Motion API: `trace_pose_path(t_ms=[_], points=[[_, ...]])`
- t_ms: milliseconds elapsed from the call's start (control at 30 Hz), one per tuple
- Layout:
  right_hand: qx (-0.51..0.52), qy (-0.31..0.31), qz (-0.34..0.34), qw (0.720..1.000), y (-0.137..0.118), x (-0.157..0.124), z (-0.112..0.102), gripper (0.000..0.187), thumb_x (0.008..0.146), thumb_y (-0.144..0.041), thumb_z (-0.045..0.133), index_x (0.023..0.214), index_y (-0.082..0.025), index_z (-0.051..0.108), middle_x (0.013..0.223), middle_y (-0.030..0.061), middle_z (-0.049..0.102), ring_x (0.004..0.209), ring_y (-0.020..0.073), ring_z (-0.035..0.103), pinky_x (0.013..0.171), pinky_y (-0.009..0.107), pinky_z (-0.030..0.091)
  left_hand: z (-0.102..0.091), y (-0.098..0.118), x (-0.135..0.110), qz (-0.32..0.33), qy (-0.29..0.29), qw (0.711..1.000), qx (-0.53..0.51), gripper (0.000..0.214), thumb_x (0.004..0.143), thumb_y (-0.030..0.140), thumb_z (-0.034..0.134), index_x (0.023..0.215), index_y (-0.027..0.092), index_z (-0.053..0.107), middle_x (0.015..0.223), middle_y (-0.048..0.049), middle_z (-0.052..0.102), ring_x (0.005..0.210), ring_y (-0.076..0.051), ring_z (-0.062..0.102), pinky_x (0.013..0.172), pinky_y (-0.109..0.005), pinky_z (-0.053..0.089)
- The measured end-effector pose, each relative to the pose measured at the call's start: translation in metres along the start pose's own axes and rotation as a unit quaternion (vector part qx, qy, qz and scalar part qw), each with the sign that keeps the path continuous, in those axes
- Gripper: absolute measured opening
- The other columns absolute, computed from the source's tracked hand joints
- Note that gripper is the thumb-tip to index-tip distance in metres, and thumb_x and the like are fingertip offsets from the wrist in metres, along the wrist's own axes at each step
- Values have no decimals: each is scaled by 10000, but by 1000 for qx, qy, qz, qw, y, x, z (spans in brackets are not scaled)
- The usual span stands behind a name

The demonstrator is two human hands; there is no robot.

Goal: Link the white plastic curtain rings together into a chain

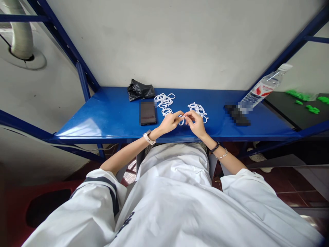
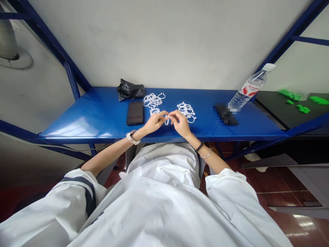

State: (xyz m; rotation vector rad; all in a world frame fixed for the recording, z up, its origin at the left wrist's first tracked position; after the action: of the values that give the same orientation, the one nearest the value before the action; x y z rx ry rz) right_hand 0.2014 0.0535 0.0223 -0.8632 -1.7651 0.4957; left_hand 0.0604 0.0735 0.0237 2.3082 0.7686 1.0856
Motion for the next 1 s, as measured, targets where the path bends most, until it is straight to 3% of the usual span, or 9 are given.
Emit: trace_pose_path(t_ms=[600, 1000], points=[[3, -7, 20, 1000, 4, -1, 1, 324, 929, -539, 549, 856, -227, 595, 790, 9, 590, 574, 130, 570, 537, 283, 486, 0, -1, 0, 2, -7, 1000, -24, 276, 978, 409, 403, 910, 175, 532, 455, 86, 387, 413, -82, 321, 492, -207, 259], [4, -7, 25, 1000, 1, 0, 2, 310, 930, -532, 544, 886, -228, 586, 793, 7, 608, 569, 128, 582, 544, 283, 501, 0, 0, -1, -25, 3, 998, -49, 360, 978, 501, 409, 953, 165, 537, 459, 90, 403, 417, -73, 350, 489, -203, 262]])
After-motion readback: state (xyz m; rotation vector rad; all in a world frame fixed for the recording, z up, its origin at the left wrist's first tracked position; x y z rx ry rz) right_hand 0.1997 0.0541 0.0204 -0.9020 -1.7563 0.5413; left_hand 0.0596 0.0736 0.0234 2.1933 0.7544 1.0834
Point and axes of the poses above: each hand's wrist, its own x-axis towards the middle knuckle, its own z-axis out of the palm, y = z × x, the point moved 5 cm from there along x, towards the middle knuckle
